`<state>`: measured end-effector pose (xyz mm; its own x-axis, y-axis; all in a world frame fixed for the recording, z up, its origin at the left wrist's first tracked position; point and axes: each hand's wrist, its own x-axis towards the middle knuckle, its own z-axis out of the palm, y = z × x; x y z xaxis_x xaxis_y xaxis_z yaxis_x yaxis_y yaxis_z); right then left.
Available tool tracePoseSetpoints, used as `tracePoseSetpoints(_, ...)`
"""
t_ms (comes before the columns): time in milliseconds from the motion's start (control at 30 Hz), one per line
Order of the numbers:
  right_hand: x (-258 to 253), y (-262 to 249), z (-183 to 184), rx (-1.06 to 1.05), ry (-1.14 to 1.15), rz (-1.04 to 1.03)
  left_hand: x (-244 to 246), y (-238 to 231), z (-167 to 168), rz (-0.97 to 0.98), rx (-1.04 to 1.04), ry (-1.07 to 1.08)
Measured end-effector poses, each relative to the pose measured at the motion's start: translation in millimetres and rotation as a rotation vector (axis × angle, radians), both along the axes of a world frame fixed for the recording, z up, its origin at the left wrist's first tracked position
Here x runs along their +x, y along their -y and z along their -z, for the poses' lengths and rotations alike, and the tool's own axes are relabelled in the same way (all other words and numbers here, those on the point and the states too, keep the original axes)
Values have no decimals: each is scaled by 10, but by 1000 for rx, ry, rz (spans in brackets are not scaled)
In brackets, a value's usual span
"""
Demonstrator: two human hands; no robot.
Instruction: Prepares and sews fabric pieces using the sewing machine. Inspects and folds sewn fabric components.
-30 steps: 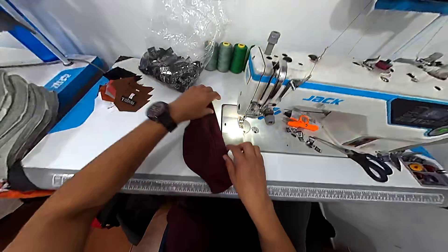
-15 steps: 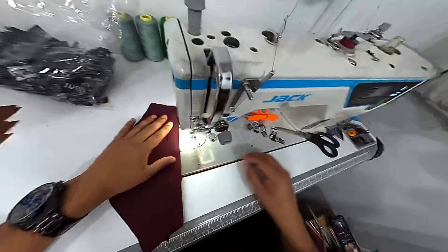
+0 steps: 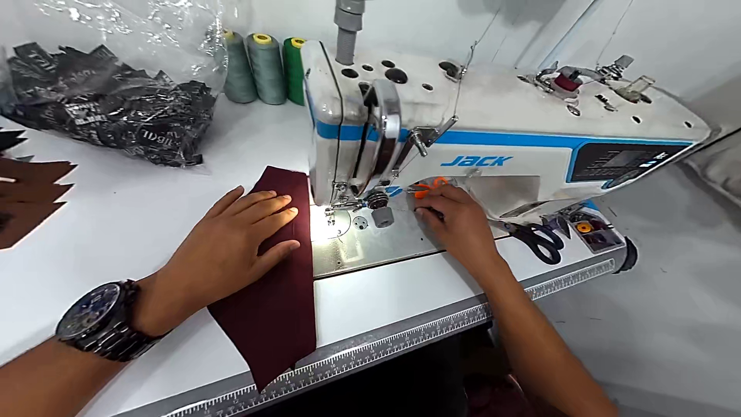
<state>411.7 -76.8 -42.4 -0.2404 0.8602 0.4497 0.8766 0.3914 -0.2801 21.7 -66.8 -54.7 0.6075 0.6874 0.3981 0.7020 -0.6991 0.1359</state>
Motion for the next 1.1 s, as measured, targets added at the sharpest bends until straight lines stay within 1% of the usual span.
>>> tracePoseSetpoints(67, -106, 164, -60, -13, -175, -67, -10, 8, -10, 19, 2, 16)
tracePoseSetpoints(133, -314, 293, -91, -73, -315, -265, -2, 24, -10, 26, -14, 21)
tracePoseSetpoints(200, -557, 335, -57, -132, -348, -458, 4, 41, -9, 32, -34, 20)
tracePoseSetpoints(267, -715, 303, 15, -204, -373, -509, 10, 50, -2, 50, -38, 28)
tracePoseSetpoints(300, -751, 288, 46, -252, -410, -476, 12, 51, -1, 57, -39, 31)
tracePoseSetpoints(367, -783, 272, 43, -379, -521, -336, 6, 34, -5, 63, -31, 30)
tracePoseSetpoints(467, -889, 274, -96, -651, -696, -138, 12, 31, 19, 69, -28, 31)
tracePoseSetpoints(500, -935, 268, -133, -703, -722, -101, 24, 38, 23, 72, -31, 26)
tracePoseSetpoints(533, -962, 271, -164, -718, -692, -68, 34, 48, 24, 74, -39, 20)
tracePoseSetpoints(567, -950, 283, -183, -682, -610, -48, 43, 63, 16, 75, -50, 17)
tracePoseSetpoints(600, -898, 304, -194, -595, -506, -43, 49, 80, 0, 77, -57, 21)
tracePoseSetpoints(667, -727, 322, -204, -374, -326, -80, 35, 81, -32, 74, -46, 32)
tracePoseSetpoints(700, -644, 309, -185, -263, -235, -139, 27, 74, -32, 71, -38, 39)
tracePoseSetpoints(767, -555, 250, -110, -55, -45, -356, 30, 62, 1, 75, -32, 46)
tracePoseSetpoints(833, -573, 92, -50, 39, 132, -608, 45, 46, 29, 92, -29, 50)
tracePoseSetpoints(900, -651, -104, -16, 98, 280, -793, 46, 43, 40, 109, -41, 49)
tracePoseSetpoints(933, -692, -188, 3, 127, 313, -852, 42, 44, 38, 117, -49, 48)
tracePoseSetpoints(1000, -785, -303, 58, 159, 272, -903, 32, 59, 33, 114, -73, 43)
tracePoseSetpoints(1100, -938, -332, 175, 155, 165, -805, 13, 59, 35, 96, -94, 63)
